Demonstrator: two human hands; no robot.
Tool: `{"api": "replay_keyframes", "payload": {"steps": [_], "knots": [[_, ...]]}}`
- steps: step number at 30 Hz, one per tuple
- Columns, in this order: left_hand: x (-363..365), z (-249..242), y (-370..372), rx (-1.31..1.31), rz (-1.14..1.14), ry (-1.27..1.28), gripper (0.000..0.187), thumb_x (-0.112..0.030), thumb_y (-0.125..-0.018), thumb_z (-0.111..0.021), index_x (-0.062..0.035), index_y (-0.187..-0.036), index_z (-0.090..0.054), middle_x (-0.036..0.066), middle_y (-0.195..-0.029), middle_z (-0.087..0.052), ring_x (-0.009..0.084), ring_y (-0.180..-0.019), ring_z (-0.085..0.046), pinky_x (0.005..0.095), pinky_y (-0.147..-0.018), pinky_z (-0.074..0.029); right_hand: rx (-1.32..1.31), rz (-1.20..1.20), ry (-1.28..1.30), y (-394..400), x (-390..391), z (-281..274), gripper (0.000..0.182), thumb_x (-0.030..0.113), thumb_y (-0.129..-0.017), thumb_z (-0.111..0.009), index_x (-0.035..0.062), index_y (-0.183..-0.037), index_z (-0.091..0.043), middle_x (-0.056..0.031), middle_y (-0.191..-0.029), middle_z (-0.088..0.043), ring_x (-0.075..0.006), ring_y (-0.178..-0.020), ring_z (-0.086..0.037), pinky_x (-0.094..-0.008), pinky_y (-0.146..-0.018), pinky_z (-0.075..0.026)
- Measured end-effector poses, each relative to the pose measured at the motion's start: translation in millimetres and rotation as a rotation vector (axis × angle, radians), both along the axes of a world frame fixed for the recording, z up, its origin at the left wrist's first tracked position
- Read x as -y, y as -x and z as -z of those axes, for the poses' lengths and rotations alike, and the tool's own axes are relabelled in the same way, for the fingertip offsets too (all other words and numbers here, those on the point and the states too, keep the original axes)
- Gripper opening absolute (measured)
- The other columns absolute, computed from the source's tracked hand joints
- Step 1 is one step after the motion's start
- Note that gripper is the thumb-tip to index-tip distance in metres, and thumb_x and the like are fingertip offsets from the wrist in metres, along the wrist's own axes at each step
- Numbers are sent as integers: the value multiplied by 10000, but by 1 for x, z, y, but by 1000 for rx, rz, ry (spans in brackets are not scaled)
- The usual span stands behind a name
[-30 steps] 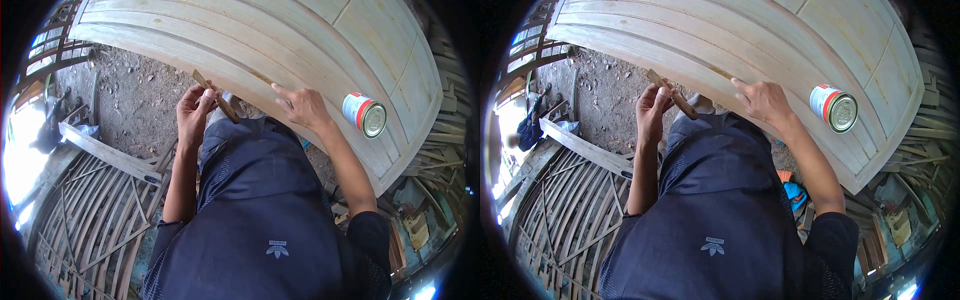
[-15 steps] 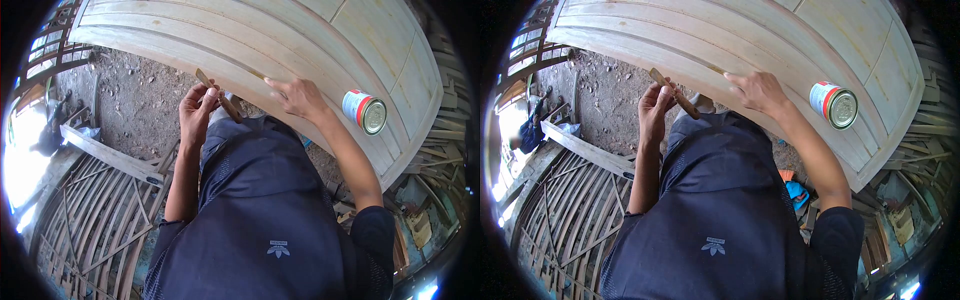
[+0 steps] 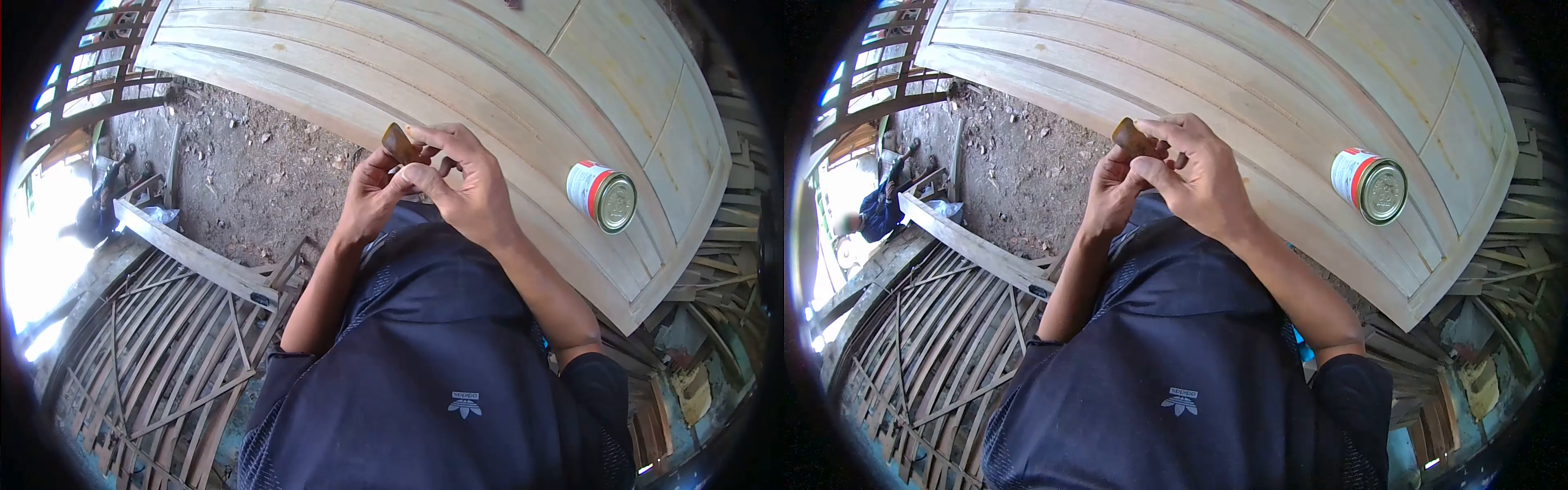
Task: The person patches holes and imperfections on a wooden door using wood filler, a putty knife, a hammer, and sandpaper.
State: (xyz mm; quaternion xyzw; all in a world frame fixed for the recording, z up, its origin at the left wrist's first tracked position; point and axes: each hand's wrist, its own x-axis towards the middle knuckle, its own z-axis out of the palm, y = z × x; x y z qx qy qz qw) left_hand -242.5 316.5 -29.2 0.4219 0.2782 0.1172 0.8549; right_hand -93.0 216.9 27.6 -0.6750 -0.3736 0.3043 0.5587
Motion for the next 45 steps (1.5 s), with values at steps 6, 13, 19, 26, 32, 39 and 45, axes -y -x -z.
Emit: {"api": "replay_keyframes", "payload": {"steps": [6, 13, 19, 26, 32, 39, 45], "knots": [[11, 1, -10, 116, -64, -56, 370, -197, -1000, -699, -2, -1291, -581, 110, -1259, -668, 165, -1092, -673, 321, -922, -574, -17, 37, 5, 5, -4, 1, 344, 124, -904, -760, 14, -1226, -704, -115, -1059, -681, -203, -892, -699, -311, -732, -579], [10, -6, -13, -12, -46, -126, 311, -175, -1017, -684, 20, -1241, -590, 96, -1061, -731, 121, -954, -691, 273, -821, -565, -87, 26, 18, 1, -2, 3, 332, 98, -902, -746, 11, -1220, -708, -95, -1055, -685, -180, -897, -694, -303, -736, -574], [11, -16, -19, -262, 4, -362, 324, -183, -1004, -704, 62, -1200, -622, 130, -968, -761, 137, -906, -715, 270, -762, -571, -574, 91, 95, -3, 1, 18, 274, 51, -921, -731, 0, -1189, -706, -46, -980, -701, -83, -893, -647, -258, -775, -562], [3, 1, -2, -373, -33, -309, 341, -125, -1001, -676, 81, -1264, -612, 155, -1105, -709, 162, -987, -698, 288, -834, -570, -759, 110, 126, -36, 33, 29, 324, 81, -909, -730, 36, -1225, -675, -14, -1045, -659, -77, -950, -603, -224, -811, -454], [-24, 7, 39, -407, -146, -251, 290, -181, -1027, -658, 16, -1237, -632, 87, -1110, -688, 151, -1007, -677, 310, -904, -578, -494, 59, 494, -44, 72, 79, 370, 133, -923, -685, -8, -1263, -643, 14, -822, -641, -59, -681, -547, -229, -661, -471], [-34, 9, 62, -444, -257, -209, 263, -194, -1011, -690, 2, -1182, -654, 76, -1064, -700, 125, -959, -680, 276, -833, -589, -327, 46, 605, -30, 76, 103, 426, 148, -917, -671, -10, -1312, -640, -30, -744, -678, -80, -665, -583, -263, -666, -481], [-33, 10, 60, -433, -232, -213, 280, -210, -1016, -685, 4, -1193, -652, 81, -1062, -701, 128, -950, -686, 282, -836, -589, -191, 17, 657, -25, 74, 99, 451, 161, -905, -667, 41, -1339, -647, -111, -768, -718, -152, -687, -655, -315, -709, -525]]}}
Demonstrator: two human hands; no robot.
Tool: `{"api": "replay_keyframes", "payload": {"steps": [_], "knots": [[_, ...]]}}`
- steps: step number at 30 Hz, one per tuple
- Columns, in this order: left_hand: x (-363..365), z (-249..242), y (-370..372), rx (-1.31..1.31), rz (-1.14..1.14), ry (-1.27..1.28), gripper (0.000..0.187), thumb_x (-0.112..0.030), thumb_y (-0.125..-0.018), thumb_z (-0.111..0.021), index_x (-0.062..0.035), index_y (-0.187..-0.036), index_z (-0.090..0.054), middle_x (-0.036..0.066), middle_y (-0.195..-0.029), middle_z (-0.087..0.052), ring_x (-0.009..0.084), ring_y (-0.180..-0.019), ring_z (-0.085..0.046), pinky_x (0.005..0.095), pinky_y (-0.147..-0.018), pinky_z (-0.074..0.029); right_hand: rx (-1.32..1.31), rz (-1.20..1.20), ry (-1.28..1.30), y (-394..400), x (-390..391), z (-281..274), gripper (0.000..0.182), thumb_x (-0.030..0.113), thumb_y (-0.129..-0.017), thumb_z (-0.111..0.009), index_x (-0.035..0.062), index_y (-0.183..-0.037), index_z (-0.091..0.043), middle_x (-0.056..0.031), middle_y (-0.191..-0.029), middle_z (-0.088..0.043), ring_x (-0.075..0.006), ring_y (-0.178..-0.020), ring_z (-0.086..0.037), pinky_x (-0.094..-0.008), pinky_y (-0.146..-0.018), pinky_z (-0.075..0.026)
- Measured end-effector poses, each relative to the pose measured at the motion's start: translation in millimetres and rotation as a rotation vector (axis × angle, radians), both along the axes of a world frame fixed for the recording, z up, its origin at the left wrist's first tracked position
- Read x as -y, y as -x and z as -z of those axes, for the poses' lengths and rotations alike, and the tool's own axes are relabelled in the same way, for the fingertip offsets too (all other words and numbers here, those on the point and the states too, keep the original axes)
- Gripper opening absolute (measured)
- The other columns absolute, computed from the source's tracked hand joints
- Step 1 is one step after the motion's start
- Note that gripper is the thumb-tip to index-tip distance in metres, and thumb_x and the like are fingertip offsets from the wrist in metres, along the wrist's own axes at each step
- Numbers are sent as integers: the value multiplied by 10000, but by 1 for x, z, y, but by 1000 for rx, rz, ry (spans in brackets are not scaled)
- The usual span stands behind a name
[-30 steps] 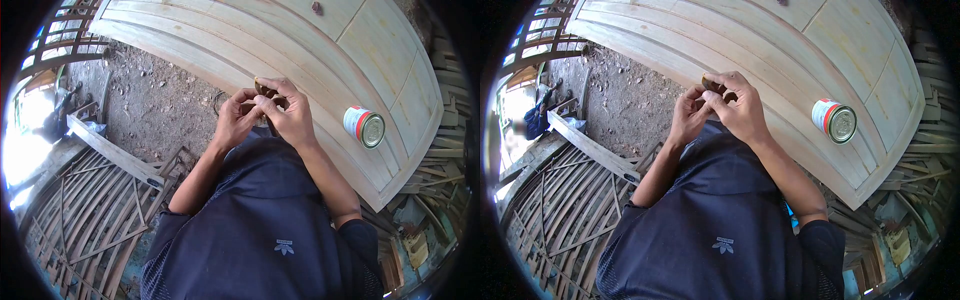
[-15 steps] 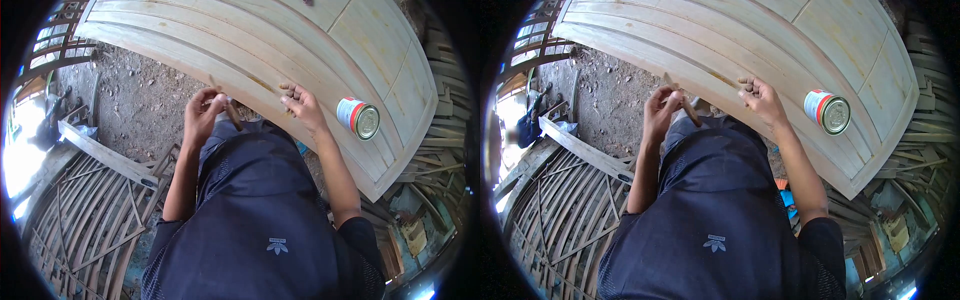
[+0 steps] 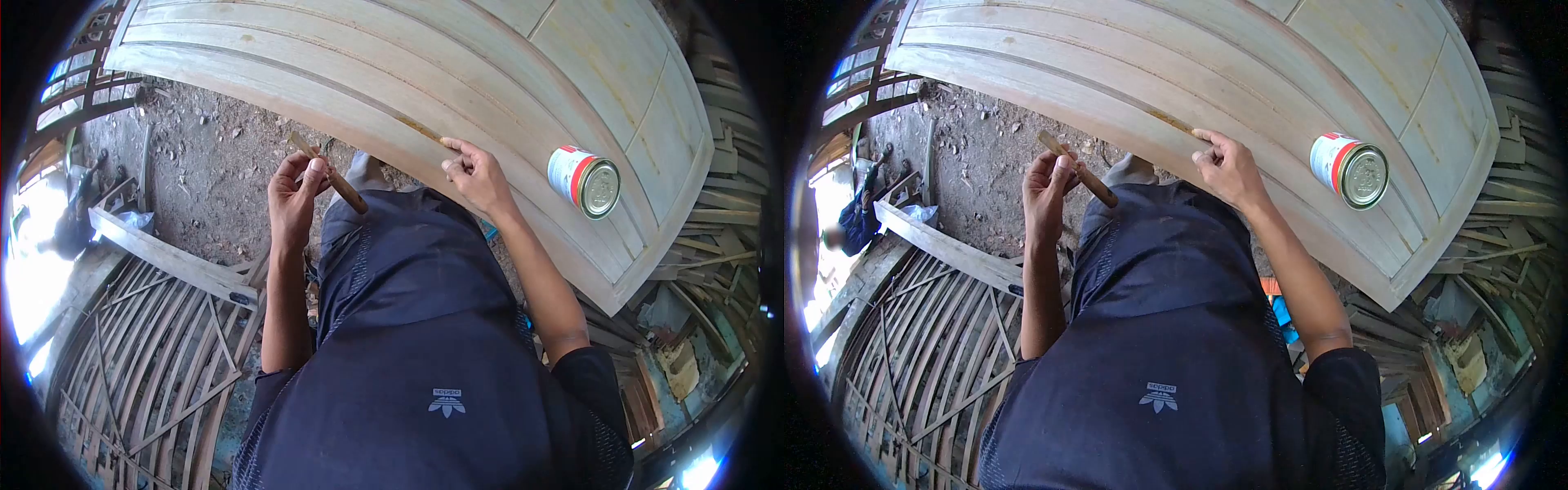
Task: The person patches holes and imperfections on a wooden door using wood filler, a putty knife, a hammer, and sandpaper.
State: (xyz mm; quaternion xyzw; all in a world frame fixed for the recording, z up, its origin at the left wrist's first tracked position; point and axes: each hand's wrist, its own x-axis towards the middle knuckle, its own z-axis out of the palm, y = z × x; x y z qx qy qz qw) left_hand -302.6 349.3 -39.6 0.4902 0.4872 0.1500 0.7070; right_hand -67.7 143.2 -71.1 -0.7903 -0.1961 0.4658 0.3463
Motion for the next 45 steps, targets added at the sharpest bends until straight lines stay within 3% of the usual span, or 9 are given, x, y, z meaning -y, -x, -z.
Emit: {"api": "replay_keyframes", "payload": {"steps": [2, 4, 7, 14, 19, 23, 28, 34, 45], "knots": [[-1, 2, -1, -1, 7, 1, 282, -208, -1017, -684, 7, -1197, -649, 82, -1067, -700, 134, -950, -689, 284, -839, -591, 80, -46, 50, 5, -4, -11, 461, 164, -900, -666, 65, -1350, -647, -154, -790, -735, -200, -708, -700, -342, -725, -548], [0, 3, -1, -4, 16, 3, 284, -205, -1017, -682, 10, -1200, -646, 84, -1072, -700, 140, -951, -692, 286, -843, -592, 463, -262, 183, 13, -8, -22, 441, 147, -882, -653, 99, -1320, -669, -226, -831, -733, -321, -779, -741, -405, -740, -581], [0, -1, -5, 5, -1, 10, 283, -195, -1018, -679, 13, -1207, -643, 90, -1083, -700, 147, -968, -692, 293, -858, -592, 616, -415, 296, 17, -17, -37, 440, 140, -887, -651, 51, -1317, -661, -245, -847, -723, -403, -807, -716, -504, -760, -560], [-5, 1, 1, 4, 32, -17, 298, -201, -1029, -658, 3, -1246, -640, 75, -1112, -699, 148, -994, -690, 301, -882, -585, 740, -644, 237, -6, -1, -28, 424, 174, -884, -671, 75, -1296, -683, -211, -782, -716, -385, -766, -719, -499, -734, -561], [-8, 1, 0, -14, 32, -38, 319, -217, -1040, -639, -4, -1278, -632, 69, -1115, -701, 152, -1001, -694, 314, -902, -580, 412, -342, 73, -4, 15, -23, 448, 226, -899, -683, 100, -1329, -669, -185, -735, -699, -392, -737, -705, -484, -720, -558], [-8, 0, -4, -21, 33, -27, 333, -218, -1040, -639, 1, -1291, -627, 74, -1121, -700, 159, -1010, -693, 322, -919, -580, 388, -329, 100, 5, -3, -19, 448, 221, -904, -658, 104, -1336, -666, -201, -835, -734, -416, -776, -712, -511, -763, -569], [-10, -4, -9, -39, 62, -32, 346, -222, -1040, -640, 4, -1302, -623, 75, -1124, -701, 162, -1023, -693, 320, -919, -580, 658, -498, 76, -6, 1, -22, 445, 263, -919, -666, 140, -1347, -663, -172, -717, -697, -372, -723, -710, -466, -704, -561], [-12, 1, -13, -31, 51, -40, 353, -229, -1042, -637, 3, -1308, -619, 78, -1130, -702, 156, -1020, -692, 321, -920, -581, 379, -352, -40, -9, -4, -11, 414, 245, -923, -649, 160, -1327, -685, -180, -711, -687, -352, -654, -680, -451, -667, -541], [-16, 3, -8, -32, 14, -53, 345, -225, -1049, -625, -6, -1315, -613, 86, -1148, -699, 151, -1024, -691, 313, -910, -589, 495, -415, 5, -9, 2, -12, 444, 280, -919, -661, 179, -1352, -665, -175, -712, -693, -392, -698, -691, -482, -683, -556]]}}
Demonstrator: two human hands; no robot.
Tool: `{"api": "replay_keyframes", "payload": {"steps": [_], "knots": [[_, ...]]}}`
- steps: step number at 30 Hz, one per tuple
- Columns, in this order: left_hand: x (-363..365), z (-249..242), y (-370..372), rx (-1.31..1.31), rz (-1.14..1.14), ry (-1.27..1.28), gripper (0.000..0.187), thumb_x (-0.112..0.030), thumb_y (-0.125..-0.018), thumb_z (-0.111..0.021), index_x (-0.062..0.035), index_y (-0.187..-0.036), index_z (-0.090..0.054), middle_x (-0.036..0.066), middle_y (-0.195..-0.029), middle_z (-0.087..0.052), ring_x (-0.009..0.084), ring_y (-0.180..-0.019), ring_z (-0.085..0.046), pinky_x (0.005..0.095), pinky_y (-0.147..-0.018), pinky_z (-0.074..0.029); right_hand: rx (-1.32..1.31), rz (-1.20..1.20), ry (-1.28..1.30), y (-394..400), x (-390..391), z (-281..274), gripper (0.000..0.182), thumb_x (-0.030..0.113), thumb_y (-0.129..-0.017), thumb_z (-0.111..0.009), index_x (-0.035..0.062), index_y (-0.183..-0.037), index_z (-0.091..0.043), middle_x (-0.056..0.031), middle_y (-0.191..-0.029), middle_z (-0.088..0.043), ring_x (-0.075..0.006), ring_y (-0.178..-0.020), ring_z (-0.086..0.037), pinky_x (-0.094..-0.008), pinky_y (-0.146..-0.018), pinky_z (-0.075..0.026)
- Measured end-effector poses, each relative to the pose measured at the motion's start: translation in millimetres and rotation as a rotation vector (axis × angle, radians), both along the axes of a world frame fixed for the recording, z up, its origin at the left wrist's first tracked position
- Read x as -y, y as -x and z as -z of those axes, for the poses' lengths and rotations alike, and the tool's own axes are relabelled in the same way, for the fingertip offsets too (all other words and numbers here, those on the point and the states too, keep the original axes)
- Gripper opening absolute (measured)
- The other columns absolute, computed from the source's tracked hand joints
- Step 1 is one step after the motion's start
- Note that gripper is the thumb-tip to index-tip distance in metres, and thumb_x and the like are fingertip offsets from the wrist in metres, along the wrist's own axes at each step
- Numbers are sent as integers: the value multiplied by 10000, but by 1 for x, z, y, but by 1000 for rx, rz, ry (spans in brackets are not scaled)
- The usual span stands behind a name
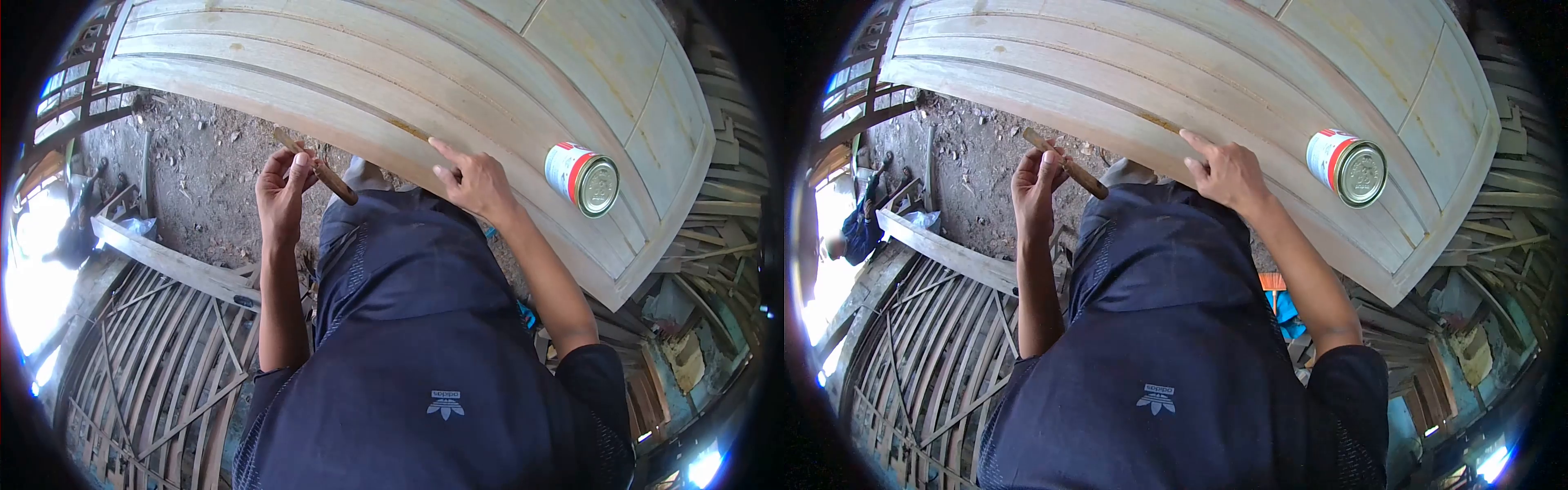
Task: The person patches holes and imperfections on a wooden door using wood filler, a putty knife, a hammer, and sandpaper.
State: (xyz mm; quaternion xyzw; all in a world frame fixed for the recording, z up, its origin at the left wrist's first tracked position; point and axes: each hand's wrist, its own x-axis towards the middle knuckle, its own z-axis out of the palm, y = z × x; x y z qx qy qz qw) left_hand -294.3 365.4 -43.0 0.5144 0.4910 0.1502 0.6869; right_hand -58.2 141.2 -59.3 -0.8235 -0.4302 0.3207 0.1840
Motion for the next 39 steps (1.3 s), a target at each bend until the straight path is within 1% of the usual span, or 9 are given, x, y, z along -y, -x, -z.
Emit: {"api": "replay_keyframes", "payload": {"steps": [5, 10, 13, 19, 26, 29, 31, 37, 39], "knots": [[-1, -6, 0, 9, 10, -12, 347, -231, -1047, -629, -5, -1311, -615, 75, -1147, -698, 146, -1018, -689, 309, -898, -590, 148, -101, 32, -3, 6, -9, 421, 265, -929, -669, 161, -1337, -670, -175, -676, -677, -378, -641, -685, -475, -633, -550], [-2, -4, 2, 4, -12, -16, 350, -237, -1045, -634, -5, -1307, -617, 73, -1145, -697, 141, -1006, -687, 304, -893, -587, 312, -218, 226, 17, -1, -7, 428, 256, -942, -653, 61, -1323, -647, -183, -661, -675, -379, -655, -698, -483, -631, -553], [-3, -6, 6, 5, -13, -29, 350, -238, -1045, -635, -6, -1307, -616, 76, -1151, -697, 141, -1005, -686, 305, -900, -586, 204, -181, 176, 15, -10, -26, 472, 264, -943, -651, 30, -1352, -620, -181, -663, -681, -385, -662, -700, -488, -642, -554], [-3, -2, 9, 6, -48, -10, 343, -235, -1051, -624, -7, -1307, -617, 77, -1151, -697, 137, -999, -686, 307, -898, -585, 87, -85, -28, 10, -18, 5, 506, 311, -931, -684, 49, -1361, -633, -195, -669, -676, -398, -673, -693, -480, -678, -560], [-1, -3, 9, 18, -57, 0, 350, -242, -1046, -633, -9, -1306, -619, 74, -1153, -699, 129, -994, -682, 293, -892, -580, 35, -34, 80, -5, 16, -8, 409, 284, -929, -683, 109, -1299, -684, -222, -741, -693, -413, -732, -702, -500, -698, -559], [1, -1, 11, 15, -63, 2, 350, -244, -1046, -634, -13, -1309, -620, 69, -1149, -700, 121, -993, -679, 284, -883, -577, 1, 80, -86, -1, 18, 1, 394, 253, -930, -682, 100, -1293, -683, -205, -732, -691, -396, -715, -698, -498, -685, -551], [1, -3, 11, -3, -56, -6, 349, -245, -1046, -634, -15, -1309, -621, 68, -1147, -701, 119, -995, -678, 282, -880, -576, -52, 106, -172, 3, 3, 4, 359, 208, -937, -687, 85, -1275, -690, -185, -740, -685, -363, -662, -684, -445, -649, -524], [0, -6, 13, -4, -62, -11, 343, -249, -1045, -636, -18, -1298, -627, 62, -1135, -700, 119, -990, -680, 284, -879, -577, 72, -29, -83, 5, -17, 9, 359, 256, -947, -683, 142, -1286, -698, -175, -766, -702, -381, -677, -683, -467, -650, -534], [-2, -3, 16, 35, -86, 0, 336, -200, -1018, -678, 6, -1279, -625, 98, -1156, -705, 160, -1005, -697, 297, -869, -595, 63, -30, -84, 4, -14, 9, 367, 269, -941, -682, 148, -1287, -700, -187, -733, -692, -392, -694, -690, -480, -671, -549]]}}
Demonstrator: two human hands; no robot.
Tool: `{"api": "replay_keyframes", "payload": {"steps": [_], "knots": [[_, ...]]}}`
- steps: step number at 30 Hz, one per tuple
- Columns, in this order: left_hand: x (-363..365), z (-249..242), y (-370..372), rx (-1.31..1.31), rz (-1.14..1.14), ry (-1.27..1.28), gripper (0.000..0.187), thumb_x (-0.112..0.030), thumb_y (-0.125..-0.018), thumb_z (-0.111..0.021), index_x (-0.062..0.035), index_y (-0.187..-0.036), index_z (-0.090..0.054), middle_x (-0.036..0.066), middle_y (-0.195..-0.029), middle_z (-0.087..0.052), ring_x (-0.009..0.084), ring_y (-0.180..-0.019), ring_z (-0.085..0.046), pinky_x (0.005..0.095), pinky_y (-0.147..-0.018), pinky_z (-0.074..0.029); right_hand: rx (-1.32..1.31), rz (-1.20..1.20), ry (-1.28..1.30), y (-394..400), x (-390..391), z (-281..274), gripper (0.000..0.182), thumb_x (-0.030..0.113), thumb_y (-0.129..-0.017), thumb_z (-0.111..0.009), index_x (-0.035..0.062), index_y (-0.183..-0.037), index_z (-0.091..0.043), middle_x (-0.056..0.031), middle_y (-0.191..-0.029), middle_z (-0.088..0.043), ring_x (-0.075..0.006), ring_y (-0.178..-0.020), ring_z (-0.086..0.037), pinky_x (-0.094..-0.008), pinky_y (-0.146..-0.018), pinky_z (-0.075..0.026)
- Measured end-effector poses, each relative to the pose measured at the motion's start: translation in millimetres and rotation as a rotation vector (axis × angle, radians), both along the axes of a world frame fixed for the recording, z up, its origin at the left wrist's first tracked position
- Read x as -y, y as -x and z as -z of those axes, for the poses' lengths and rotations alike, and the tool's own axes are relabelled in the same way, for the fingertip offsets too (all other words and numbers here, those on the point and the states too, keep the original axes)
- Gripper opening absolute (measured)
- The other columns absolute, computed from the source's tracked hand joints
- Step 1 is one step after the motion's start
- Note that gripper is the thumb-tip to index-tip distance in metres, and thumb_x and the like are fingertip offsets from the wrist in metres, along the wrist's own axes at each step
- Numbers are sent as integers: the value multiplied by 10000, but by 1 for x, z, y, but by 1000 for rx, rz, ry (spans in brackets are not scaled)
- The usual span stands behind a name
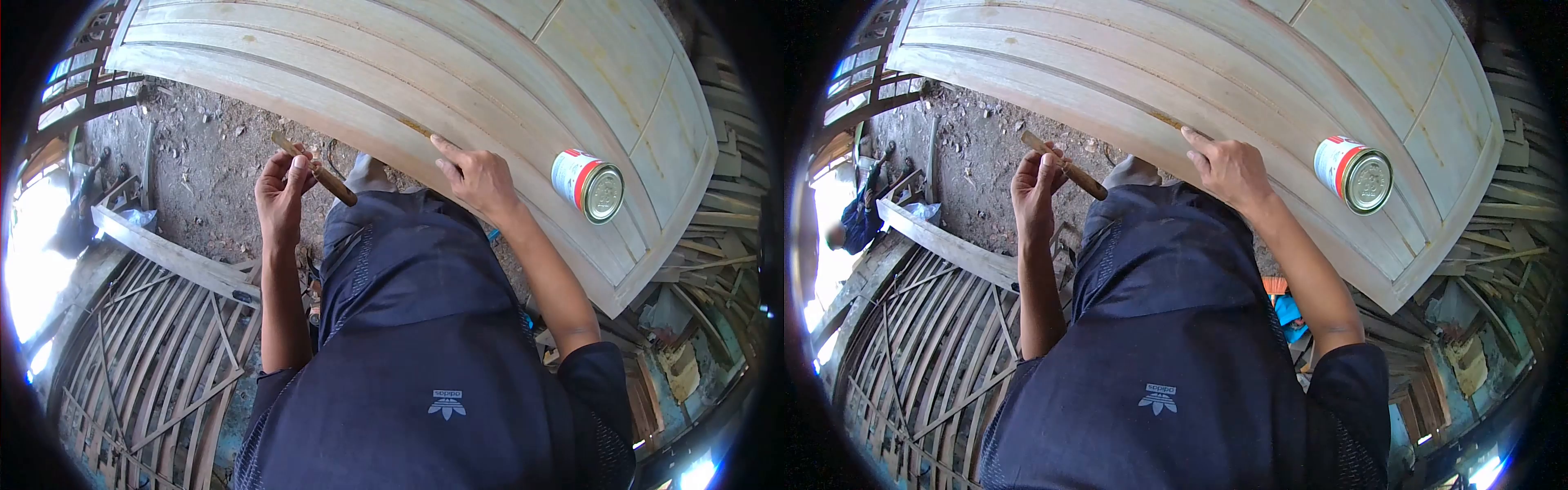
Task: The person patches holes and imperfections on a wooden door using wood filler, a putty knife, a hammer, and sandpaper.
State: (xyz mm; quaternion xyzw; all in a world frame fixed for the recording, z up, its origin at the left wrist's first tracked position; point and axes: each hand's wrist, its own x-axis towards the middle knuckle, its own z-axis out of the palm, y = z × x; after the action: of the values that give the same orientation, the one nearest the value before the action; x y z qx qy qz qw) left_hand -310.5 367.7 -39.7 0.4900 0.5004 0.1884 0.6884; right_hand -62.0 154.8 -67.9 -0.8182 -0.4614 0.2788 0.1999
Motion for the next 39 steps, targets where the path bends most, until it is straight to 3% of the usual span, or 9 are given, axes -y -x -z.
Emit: {"api": "replay_keyframes", "payload": {"steps": [7, 13, 26, 28, 32, 35, 37, 39], "knots": [[-1, 1, 3, 19, -25, 16, 346, -204, -1012, -688, 13, -1276, -627, 105, -1145, -704, 167, -1009, -698, 308, -874, -602, -20, 57, 148, -8, 15, -26, 395, 299, -938, -677, 95, -1275, -696, -222, -753, -702, -408, -734, -705, -493, -715, -566], [-2, -2, 3, -24, 19, -19, 350, -240, -1048, -629, -6, -1309, -617, 71, -1150, -697, 136, -1002, -693, 298, -889, -584, -191, 236, 39, 18, 12, -8, 445, 285, -928, -679, 58, -1310, -662, -219, -750, -697, -403, -714, -700, -483, -698, -554], [-2, -4, 5, -20, -19, 5, 347, -240, -1020, -678, -3, -1269, -629, 66, -1123, -699, 141, -993, -695, 280, -860, -582, -194, 103, -45, 21, -54, 1, 489, 279, -924, -678, 62, -1360, -633, -224, -735, -689, -400, -704, -694, -469, -702, -552], [-1, -3, 4, 1, -41, 19, 328, -217, -1011, -694, 5, -1244, -633, 68, -1098, -695, 140, -971, -697, 276, -848, -586, -301, 88, 73, 18, -67, -3, 483, 280, -923, -676, 56, -1350, -641, -238, -746, -690, -397, -718, -698, -464, -718, -554], [-2, 2, 8, -2, -28, 10, 344, -233, -1025, -670, -4, -1277, -621, 69, -1129, -698, 143, -985, -697, 278, -855, -584, -257, 84, 38, 5, -53, 3, 472, 289, -918, -682, 67, -1335, -656, -239, -746, -687, -388, -710, -694, -464, -724, -548], [-4, 5, 11, -15, -22, -8, 357, -246, -1041, -644, -12, -1310, -610, 70, -1147, -702, 147, -998, -698, 285, -865, -583, -426, 197, 23, 6, -47, 15, 469, 299, -911, -693, 87, -1328, -666, -244, -768, -688, -376, -713, -695, -454, -735, -551], [-3, 4, 9, -28, -11, -11, 354, -243, -1042, -641, -12, -1309, -610, 71, -1147, -702, 146, -996, -697, 286, -866, -584, -391, 155, -149, 15, -59, 25, 488, 279, -926, -699, 98, -1376, -644, -185, -628, -653, -223, -544, -606, -358, -604, -486], [-3, 2, 6, -21, 10, 1, 347, -239, -1043, -639, -11, -1303, -614, 68, -1147, -703, 133, -986, -692, 281, -867, -582, -344, 116, -80, 11, -62, 12, 487, 280, -925, -700, 97, -1374, -645, -185, -638, -662, -216, -553, -615, -349, -609, -490]]}}
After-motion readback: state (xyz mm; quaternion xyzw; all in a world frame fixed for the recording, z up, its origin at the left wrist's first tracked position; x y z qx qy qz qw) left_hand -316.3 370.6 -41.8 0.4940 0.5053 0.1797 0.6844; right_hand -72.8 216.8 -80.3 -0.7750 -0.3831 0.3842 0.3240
